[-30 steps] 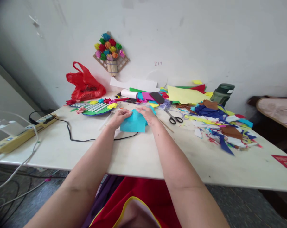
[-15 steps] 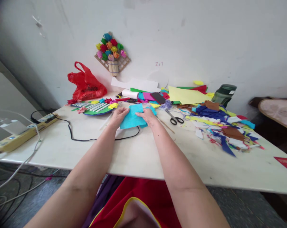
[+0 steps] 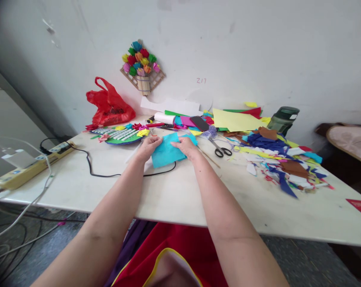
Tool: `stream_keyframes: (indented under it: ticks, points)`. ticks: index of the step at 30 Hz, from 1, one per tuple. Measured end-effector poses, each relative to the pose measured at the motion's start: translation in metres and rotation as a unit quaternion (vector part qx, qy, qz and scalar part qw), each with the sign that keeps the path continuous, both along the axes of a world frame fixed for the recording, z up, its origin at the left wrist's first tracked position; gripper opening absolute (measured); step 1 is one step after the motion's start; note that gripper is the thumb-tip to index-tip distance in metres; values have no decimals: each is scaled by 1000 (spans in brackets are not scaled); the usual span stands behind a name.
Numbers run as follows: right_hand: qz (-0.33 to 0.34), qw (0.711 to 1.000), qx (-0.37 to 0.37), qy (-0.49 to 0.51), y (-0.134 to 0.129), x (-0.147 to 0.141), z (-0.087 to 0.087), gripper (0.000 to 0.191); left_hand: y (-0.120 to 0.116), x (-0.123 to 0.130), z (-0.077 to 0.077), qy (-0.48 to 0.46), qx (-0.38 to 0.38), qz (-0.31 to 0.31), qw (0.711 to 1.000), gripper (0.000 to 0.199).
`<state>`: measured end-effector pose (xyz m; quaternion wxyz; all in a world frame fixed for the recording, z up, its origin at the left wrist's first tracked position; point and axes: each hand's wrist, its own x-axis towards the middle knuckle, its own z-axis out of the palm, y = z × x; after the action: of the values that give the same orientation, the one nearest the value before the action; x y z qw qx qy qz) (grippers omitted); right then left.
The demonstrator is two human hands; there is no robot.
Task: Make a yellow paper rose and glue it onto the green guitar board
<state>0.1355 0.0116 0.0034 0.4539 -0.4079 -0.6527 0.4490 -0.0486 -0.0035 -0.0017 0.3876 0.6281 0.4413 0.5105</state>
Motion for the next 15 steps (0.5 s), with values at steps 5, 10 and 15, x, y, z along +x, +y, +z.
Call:
stream_keyframes:
  ticks: [5, 10, 15]
  points:
    - [-2, 998, -30, 57, -1, 0, 3, 25, 1, 4, 0, -16, -4, 33, 999, 40]
    - [11, 994, -44, 96, -2, -1, 4, 23, 1, 4, -1, -20, 3, 44, 999, 38]
    - [27, 992, -39, 117, 0, -2, 2, 30, 3, 3, -4, -48, 3, 40, 998, 35]
